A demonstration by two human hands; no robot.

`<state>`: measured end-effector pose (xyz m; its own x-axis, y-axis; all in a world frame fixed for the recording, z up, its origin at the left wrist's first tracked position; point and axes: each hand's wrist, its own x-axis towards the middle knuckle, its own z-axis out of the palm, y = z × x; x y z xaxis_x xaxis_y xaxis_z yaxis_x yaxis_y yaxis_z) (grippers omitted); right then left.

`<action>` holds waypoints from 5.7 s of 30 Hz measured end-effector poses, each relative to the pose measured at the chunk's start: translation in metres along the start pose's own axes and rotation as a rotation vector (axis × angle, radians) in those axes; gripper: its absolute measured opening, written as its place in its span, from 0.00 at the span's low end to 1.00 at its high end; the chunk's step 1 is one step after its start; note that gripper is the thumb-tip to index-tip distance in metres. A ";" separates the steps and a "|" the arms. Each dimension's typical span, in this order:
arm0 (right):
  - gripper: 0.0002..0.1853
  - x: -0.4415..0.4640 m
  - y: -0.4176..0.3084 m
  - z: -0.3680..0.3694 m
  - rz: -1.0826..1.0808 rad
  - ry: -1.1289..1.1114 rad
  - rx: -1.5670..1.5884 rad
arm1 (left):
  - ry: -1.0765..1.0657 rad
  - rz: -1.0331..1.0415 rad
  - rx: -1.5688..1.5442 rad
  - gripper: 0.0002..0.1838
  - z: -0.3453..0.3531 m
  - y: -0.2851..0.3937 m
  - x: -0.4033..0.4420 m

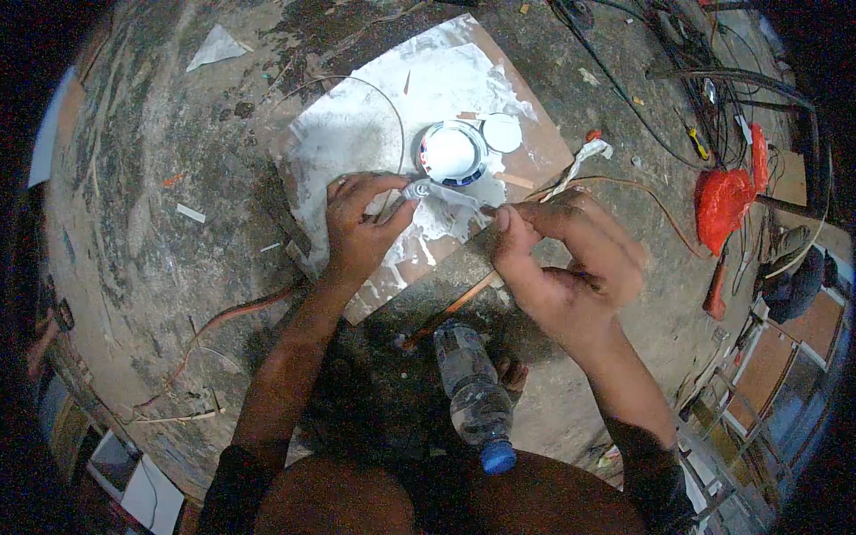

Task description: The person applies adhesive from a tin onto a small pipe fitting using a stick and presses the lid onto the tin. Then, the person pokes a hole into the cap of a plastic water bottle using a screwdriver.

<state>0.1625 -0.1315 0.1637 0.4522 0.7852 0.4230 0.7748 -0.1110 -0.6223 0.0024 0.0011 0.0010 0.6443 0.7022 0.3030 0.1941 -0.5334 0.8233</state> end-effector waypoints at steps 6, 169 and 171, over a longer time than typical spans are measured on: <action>0.04 0.001 -0.003 -0.002 -0.007 -0.022 -0.018 | 0.002 -0.006 -0.002 0.14 0.000 0.000 0.000; 0.07 -0.010 0.043 0.009 -0.133 -0.031 -0.189 | 0.004 -0.032 -0.012 0.14 -0.002 0.003 -0.002; 0.07 -0.009 0.040 0.010 -0.133 -0.032 -0.167 | 0.001 -0.029 -0.016 0.14 -0.002 0.003 -0.002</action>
<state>0.1848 -0.1372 0.1289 0.3285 0.8184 0.4715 0.8905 -0.1019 -0.4435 0.0004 -0.0005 0.0040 0.6378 0.7178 0.2792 0.2008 -0.5050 0.8394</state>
